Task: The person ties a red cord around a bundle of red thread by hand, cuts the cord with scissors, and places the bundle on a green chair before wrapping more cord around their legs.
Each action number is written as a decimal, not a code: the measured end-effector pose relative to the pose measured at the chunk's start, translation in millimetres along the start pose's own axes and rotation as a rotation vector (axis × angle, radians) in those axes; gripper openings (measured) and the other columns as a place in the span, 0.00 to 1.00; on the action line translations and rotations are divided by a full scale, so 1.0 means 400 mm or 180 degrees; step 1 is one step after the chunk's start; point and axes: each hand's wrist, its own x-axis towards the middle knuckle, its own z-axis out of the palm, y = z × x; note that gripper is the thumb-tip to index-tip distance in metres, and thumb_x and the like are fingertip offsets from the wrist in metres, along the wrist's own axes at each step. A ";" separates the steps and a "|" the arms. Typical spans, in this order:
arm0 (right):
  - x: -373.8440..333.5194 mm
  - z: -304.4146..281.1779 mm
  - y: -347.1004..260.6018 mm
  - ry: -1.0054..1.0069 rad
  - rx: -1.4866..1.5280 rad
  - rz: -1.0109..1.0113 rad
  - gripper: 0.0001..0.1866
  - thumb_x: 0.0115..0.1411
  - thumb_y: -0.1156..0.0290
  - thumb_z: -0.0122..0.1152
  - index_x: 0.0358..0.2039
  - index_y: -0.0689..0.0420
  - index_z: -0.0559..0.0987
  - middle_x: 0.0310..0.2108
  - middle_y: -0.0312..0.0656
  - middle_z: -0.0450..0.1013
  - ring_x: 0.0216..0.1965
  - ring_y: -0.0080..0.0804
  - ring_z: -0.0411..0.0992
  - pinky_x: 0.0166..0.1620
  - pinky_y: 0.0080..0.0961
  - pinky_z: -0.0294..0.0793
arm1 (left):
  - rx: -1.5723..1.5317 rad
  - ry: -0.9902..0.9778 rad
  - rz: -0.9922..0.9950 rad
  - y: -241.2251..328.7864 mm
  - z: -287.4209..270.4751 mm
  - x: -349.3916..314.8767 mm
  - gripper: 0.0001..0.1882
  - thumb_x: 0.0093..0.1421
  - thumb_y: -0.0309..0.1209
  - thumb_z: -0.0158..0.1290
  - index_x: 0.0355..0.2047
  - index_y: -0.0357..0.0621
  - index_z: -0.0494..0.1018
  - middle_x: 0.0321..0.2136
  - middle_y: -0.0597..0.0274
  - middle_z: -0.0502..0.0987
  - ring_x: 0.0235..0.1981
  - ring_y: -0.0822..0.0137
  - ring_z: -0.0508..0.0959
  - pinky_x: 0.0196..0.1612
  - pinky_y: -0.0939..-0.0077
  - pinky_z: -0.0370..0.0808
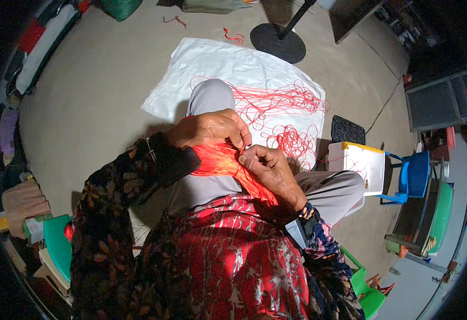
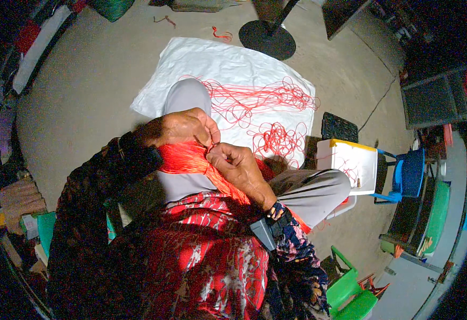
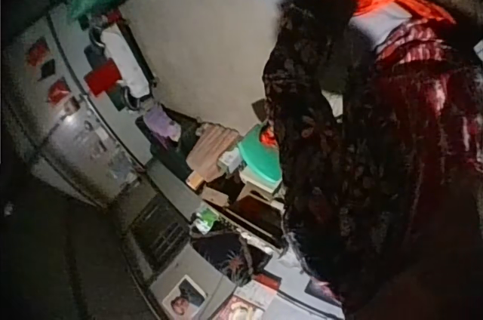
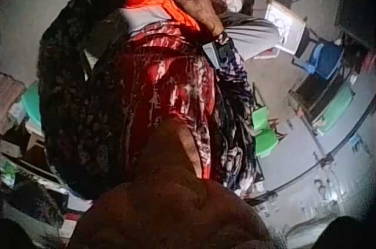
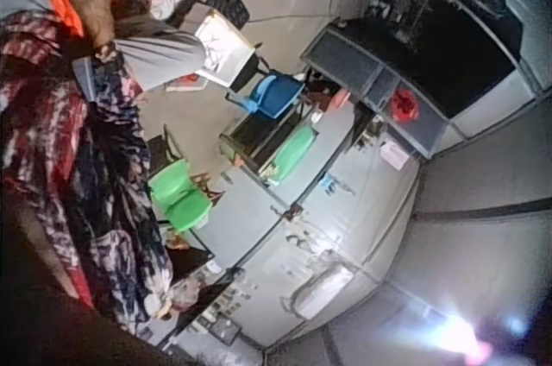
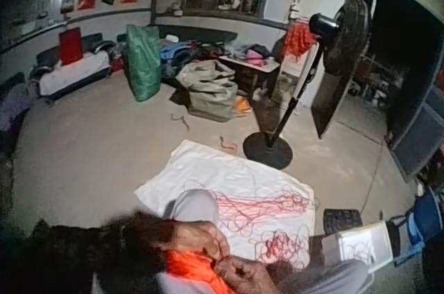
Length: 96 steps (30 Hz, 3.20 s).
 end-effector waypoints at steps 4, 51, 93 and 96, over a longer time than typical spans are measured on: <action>-0.002 0.005 0.008 0.0014 0.0044 -0.0034 0.10 0.60 0.67 0.56 0.29 0.62 0.77 0.24 0.28 0.70 0.28 0.13 0.63 0.32 0.15 0.66 | -0.0648 -0.0277 -0.0214 0.071 0.025 -0.012 0.12 0.43 0.22 0.50 0.30 0.28 0.73 0.27 0.56 0.76 0.28 0.71 0.76 0.35 0.81 0.72; -0.015 -0.072 0.035 -0.0147 0.0789 0.0727 0.09 0.59 0.67 0.57 0.26 0.57 0.74 0.19 0.26 0.65 0.21 0.11 0.58 0.24 0.12 0.57 | 0.3472 0.1097 0.1681 0.002 0.080 -0.038 0.01 0.50 0.23 0.48 0.24 0.39 0.68 0.24 0.57 0.69 0.30 0.57 0.71 0.37 0.65 0.67; 0.006 -0.060 -0.013 -0.0273 0.0714 0.0266 0.08 0.59 0.67 0.56 0.30 0.59 0.76 0.24 0.30 0.72 0.22 0.14 0.62 0.26 0.13 0.62 | 0.2071 0.0482 0.0543 0.048 0.130 -0.083 0.08 0.50 0.29 0.54 0.26 0.36 0.73 0.24 0.61 0.75 0.28 0.73 0.72 0.33 0.76 0.69; 0.015 -0.063 -0.009 -0.0273 0.0744 0.0258 0.07 0.59 0.69 0.56 0.30 0.59 0.76 0.24 0.30 0.72 0.22 0.14 0.63 0.27 0.13 0.63 | 0.1648 0.0704 0.0149 0.024 0.137 -0.079 0.08 0.47 0.30 0.56 0.25 0.38 0.73 0.24 0.61 0.75 0.29 0.72 0.73 0.34 0.75 0.69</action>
